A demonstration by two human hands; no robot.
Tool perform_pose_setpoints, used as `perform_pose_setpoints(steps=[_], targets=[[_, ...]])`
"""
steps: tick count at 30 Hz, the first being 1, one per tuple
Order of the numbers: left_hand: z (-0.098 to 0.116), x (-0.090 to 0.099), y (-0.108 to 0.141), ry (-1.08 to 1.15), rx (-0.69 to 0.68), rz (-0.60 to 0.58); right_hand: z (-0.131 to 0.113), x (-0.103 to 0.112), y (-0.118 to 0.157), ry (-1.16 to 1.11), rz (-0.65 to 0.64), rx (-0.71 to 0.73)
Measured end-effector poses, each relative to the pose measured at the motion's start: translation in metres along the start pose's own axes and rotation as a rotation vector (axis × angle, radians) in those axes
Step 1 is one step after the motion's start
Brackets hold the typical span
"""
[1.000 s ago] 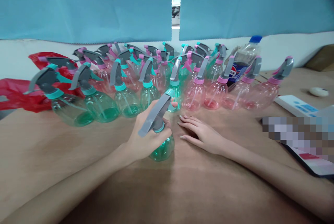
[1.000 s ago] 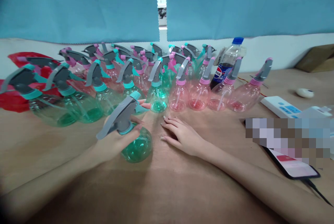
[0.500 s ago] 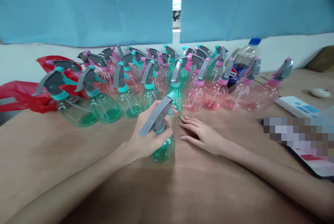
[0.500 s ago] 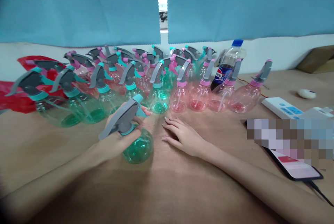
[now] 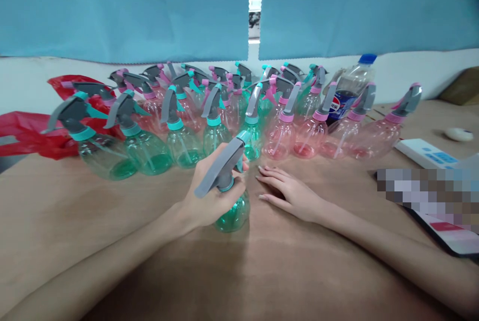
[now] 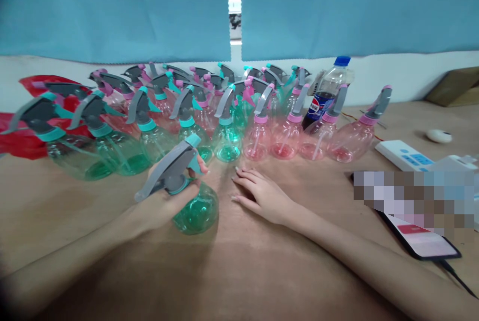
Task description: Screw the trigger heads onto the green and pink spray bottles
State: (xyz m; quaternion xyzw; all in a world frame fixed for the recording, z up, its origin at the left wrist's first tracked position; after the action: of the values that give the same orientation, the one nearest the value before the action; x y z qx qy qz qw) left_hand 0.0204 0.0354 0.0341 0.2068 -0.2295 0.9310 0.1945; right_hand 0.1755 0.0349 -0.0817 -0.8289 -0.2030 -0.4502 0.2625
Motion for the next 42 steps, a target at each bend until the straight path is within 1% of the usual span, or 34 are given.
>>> perform_pose_setpoints(steps=[4,8,14,20,42], targets=[[-0.0022,-0.0006,-0.0003,-0.079,-0.028,-0.021,-0.0003,-0.0009,-0.0005,0.022,-0.016,-0.005],[-0.0027,0.0004,0.0001,-0.142,-0.042,-0.009,-0.0011,-0.0005,-0.0007,0.02,-0.022,-0.002],[-0.0029,-0.0012,0.0012,-0.126,-0.045,-0.003,-0.0009,-0.0006,-0.0007,0.038,-0.034,-0.009],[-0.0057,-0.0021,0.0038,-0.104,-0.012,-0.002,0.0004,-0.0019,-0.001,0.047,-0.057,-0.026],[-0.0061,-0.0011,0.0041,-0.144,-0.018,0.017,0.0007,-0.0017,-0.0008,0.048,-0.041,-0.016]])
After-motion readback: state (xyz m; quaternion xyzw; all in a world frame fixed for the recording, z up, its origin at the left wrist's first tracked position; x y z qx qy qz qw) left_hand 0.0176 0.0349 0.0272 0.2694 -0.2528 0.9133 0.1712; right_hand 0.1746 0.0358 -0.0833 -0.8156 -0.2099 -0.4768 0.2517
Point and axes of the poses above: each hand's wrist, its own y-axis away from the middle knuckle, its own x-axis out of the back of the hand, z = x × y, the point moved 7 cm from there along -y, towards the middle knuckle, and after that the axes turned 4 degrees about -z, right-handed, at the moved point
